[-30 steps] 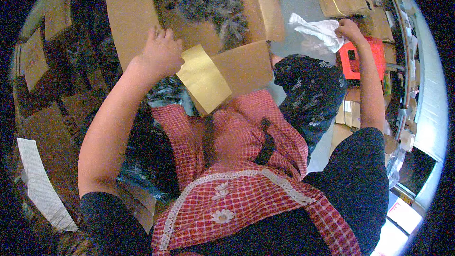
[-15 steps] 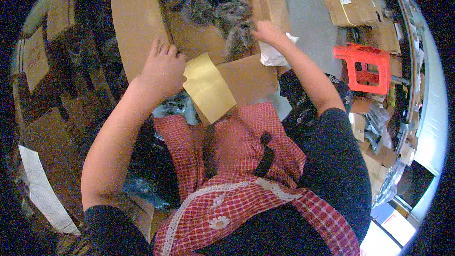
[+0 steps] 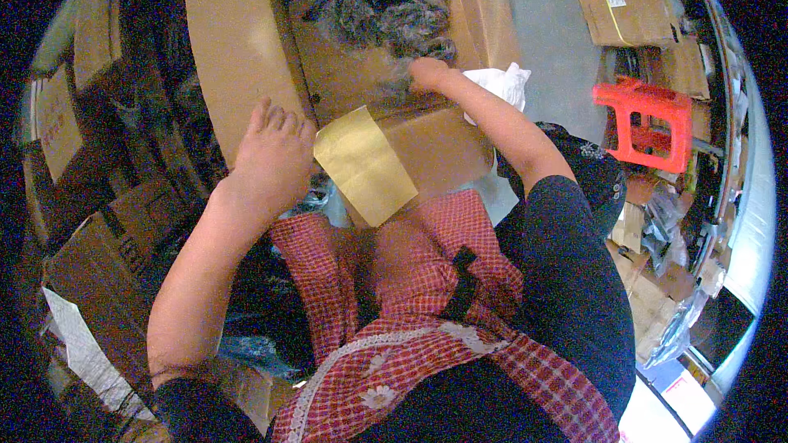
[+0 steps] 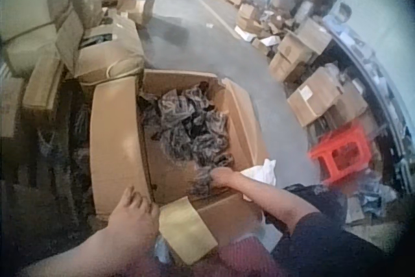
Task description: The person picks up black plastic components from a box, removes a label from a sheet, and applies the label to the part before placing it back.
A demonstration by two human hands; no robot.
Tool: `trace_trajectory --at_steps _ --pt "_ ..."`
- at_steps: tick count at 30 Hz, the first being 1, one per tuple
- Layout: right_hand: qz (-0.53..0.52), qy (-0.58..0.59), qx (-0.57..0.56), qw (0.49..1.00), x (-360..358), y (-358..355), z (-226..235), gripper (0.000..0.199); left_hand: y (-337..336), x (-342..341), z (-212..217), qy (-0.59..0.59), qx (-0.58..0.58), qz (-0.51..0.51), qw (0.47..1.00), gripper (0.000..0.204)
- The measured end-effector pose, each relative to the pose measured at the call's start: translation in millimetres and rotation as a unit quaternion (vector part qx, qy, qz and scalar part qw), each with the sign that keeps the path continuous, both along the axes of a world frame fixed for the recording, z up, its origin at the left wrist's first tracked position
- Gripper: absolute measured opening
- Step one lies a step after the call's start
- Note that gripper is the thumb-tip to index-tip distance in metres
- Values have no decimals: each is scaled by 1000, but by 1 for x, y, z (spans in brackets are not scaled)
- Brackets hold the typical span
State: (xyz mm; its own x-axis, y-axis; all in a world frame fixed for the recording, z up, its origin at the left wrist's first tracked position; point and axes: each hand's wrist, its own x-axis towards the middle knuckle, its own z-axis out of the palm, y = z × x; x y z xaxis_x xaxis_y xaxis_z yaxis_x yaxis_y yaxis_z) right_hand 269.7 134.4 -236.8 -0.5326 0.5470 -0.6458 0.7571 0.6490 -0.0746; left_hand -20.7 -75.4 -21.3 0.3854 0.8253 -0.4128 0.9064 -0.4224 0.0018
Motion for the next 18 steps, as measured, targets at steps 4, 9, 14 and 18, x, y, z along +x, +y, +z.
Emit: trace_trajectory --at_steps 4,9,14,18 --pt "3 107 78 991 -28 -5 2 20 0 1 -3 -9 15 0 1000 40" --pt "-19 17 30 999 -43 -8 25 23 5 2 -2 -14 -37 28 999 40" --pt "17 -13 49 999 -31 -37 9 25 0 5 -4 -22 8 22 999 40" --pt "-84 104 92 987 -24 -23 -15 23 4 4 -3 -5 -17 -8 1000 41"
